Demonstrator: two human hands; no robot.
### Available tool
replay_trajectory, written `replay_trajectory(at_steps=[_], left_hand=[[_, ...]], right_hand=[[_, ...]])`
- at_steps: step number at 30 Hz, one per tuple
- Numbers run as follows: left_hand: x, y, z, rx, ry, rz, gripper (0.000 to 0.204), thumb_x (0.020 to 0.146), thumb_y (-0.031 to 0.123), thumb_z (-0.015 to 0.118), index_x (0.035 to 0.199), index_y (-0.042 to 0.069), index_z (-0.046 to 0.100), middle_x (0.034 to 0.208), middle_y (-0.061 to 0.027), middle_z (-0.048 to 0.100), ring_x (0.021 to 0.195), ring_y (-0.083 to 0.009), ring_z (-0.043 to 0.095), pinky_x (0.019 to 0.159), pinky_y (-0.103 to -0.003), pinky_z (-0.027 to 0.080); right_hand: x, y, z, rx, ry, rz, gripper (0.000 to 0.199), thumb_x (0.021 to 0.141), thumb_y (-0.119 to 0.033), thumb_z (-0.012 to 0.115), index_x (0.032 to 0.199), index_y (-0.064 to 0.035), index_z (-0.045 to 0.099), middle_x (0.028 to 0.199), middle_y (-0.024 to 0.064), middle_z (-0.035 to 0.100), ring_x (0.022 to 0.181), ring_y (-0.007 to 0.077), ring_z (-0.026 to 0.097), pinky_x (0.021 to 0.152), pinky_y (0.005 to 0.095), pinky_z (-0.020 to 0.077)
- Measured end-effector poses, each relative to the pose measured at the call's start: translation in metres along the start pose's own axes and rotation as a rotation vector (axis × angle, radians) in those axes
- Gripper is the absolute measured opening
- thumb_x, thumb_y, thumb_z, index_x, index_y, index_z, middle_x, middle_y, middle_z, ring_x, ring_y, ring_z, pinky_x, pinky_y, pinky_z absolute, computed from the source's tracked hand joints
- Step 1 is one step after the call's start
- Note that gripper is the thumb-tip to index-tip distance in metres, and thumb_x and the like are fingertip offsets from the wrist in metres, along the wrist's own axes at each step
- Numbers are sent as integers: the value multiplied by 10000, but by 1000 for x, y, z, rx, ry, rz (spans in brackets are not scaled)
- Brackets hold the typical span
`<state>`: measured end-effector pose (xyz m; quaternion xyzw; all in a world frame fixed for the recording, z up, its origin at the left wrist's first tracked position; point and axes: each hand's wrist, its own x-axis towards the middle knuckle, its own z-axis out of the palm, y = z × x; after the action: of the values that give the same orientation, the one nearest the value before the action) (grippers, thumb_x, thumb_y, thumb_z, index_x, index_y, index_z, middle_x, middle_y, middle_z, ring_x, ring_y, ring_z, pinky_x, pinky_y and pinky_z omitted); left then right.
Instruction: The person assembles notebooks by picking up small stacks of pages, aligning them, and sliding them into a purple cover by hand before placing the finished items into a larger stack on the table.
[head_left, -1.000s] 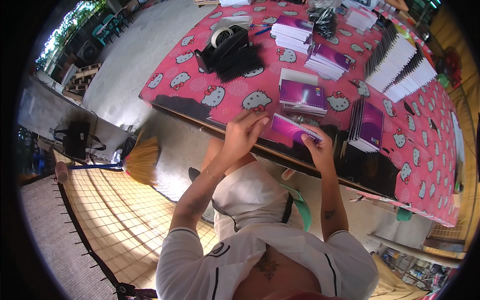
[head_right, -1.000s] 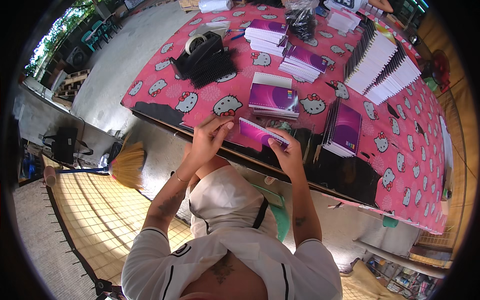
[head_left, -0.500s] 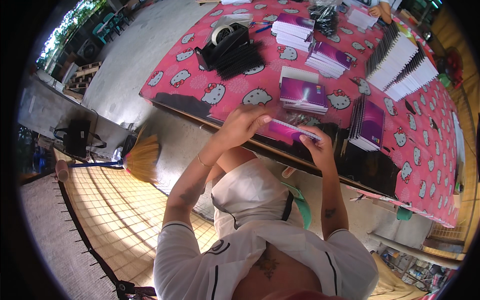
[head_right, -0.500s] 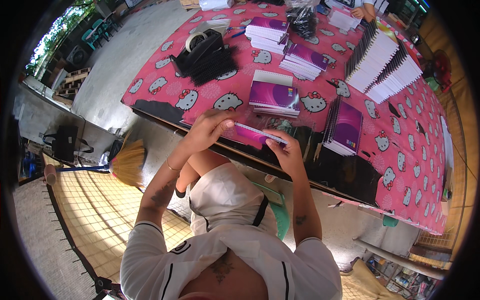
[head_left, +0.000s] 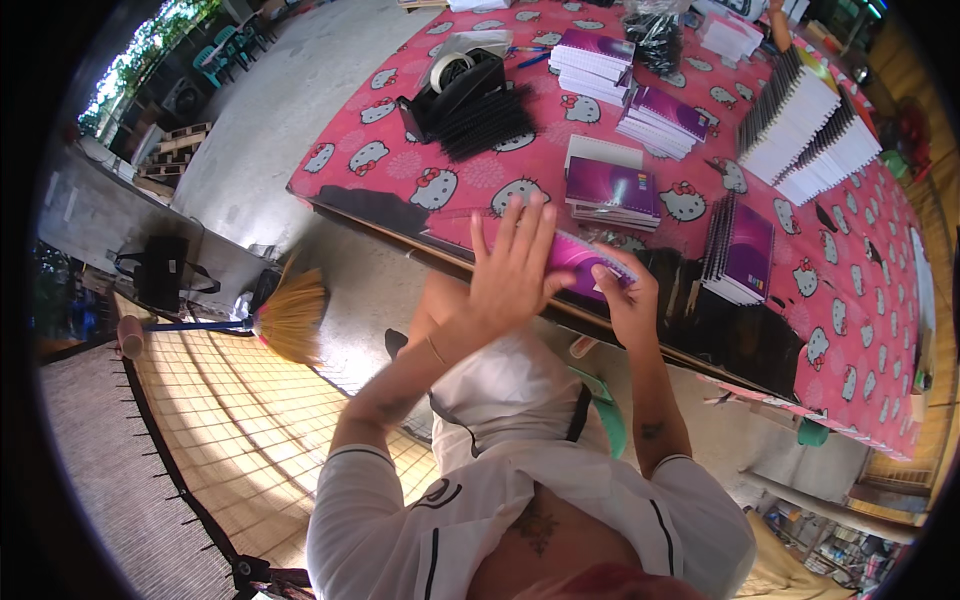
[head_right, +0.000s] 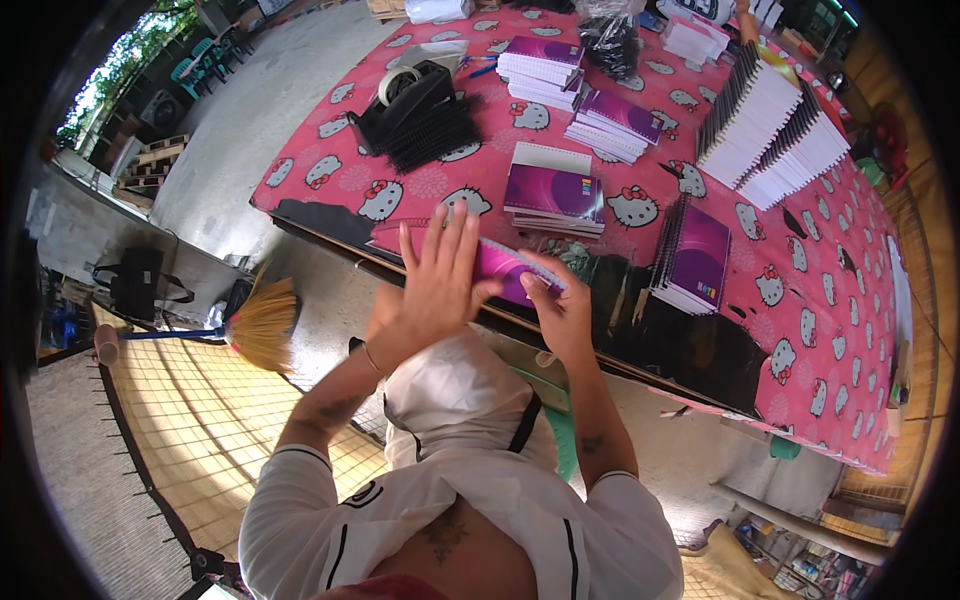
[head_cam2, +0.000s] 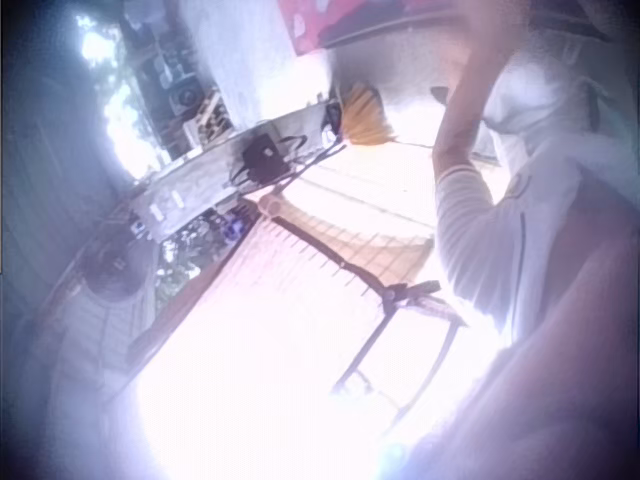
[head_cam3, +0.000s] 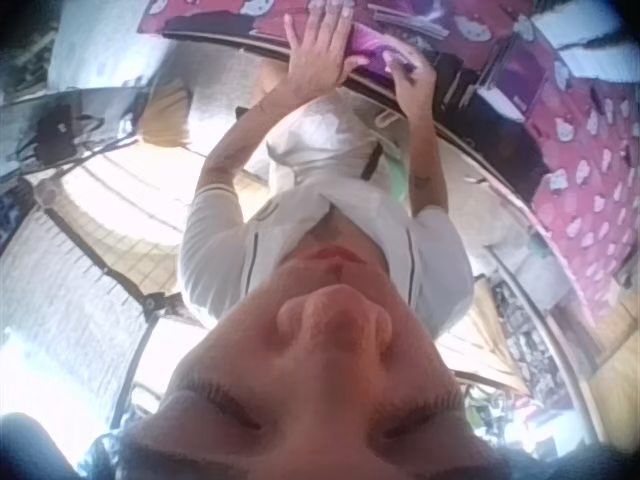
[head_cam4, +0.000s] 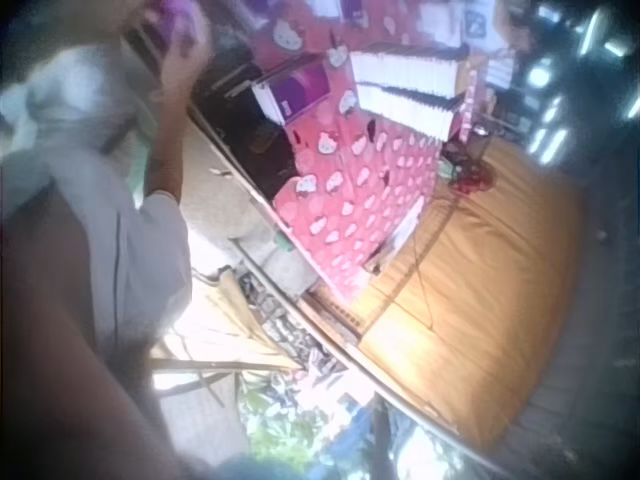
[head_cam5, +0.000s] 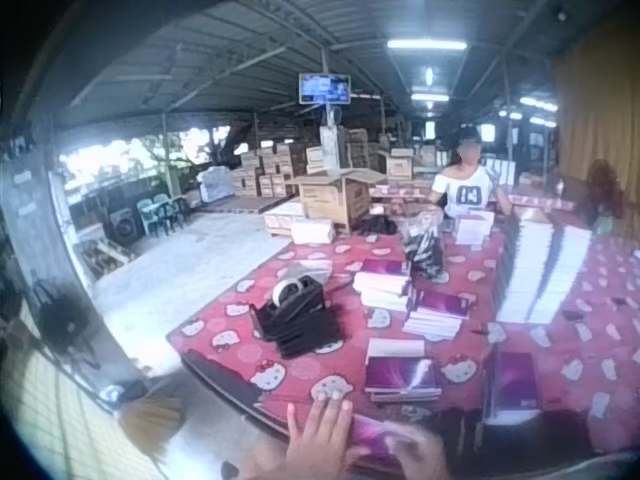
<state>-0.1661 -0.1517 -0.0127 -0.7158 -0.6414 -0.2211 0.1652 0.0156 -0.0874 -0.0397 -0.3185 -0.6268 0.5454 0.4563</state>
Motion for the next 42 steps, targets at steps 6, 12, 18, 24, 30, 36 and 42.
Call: replay_trajectory(at_steps=[6,12,18,24,30,36,42], left_hand=[[0,-4,11,14,27,-108,828,932,604,431,1508,22,312,1579,-229,257,1478,-417,187,1086,-727,15],[-53,5,43,14,-49,30,843,932,616,406,1502,2,311,1572,-245,259,1460,-449,216,1080,-737,55],[-40,3,42,-101,-70,-9,861,937,617,401,1510,-16,285,1537,-300,286,1450,-468,225,1092,-721,27],[14,-20,3,-134,4,128,378,918,313,618,1198,59,618,1150,-39,643,1219,-212,551,1124,-691,74],[1,-5,12,-11,-38,59,657,920,499,538,1360,11,507,1441,-170,481,1403,-345,374,1113,-698,113],[-32,5,47,102,-51,115,890,921,658,400,1462,-47,348,1539,-261,315,1448,-420,264,1106,-699,83],[-83,6,73,-5,-83,270,875,950,645,332,1479,-51,304,1524,-276,331,1419,-467,285,1107,-694,91]], right_hand=[[4,3,0,-14,-88,-33,256,952,-85,641,1188,13,655,990,41,699,881,71,582,809,238,479],[9,-1,-3,-39,-98,-78,252,944,-67,637,1185,3,660,1022,69,712,905,78,599,838,249,485],[13,-1,-8,-147,-153,-114,252,937,-76,641,1180,-16,669,987,87,711,839,100,622,798,264,499],[12,9,-14,-114,-248,14,273,919,-35,634,1189,-8,663,983,98,725,854,100,638,795,260,510],[11,14,-12,-118,-237,-49,287,909,-33,640,1193,-4,662,1000,120,731,872,89,630,806,265,508],[12,9,-14,-190,-224,-67,289,914,-43,641,1202,-22,664,1023,147,730,873,87,632,802,271,507],[11,6,-10,-153,-256,-28,309,923,-66,643,1230,-40,657,1052,152,727,871,88,623,810,277,509]])
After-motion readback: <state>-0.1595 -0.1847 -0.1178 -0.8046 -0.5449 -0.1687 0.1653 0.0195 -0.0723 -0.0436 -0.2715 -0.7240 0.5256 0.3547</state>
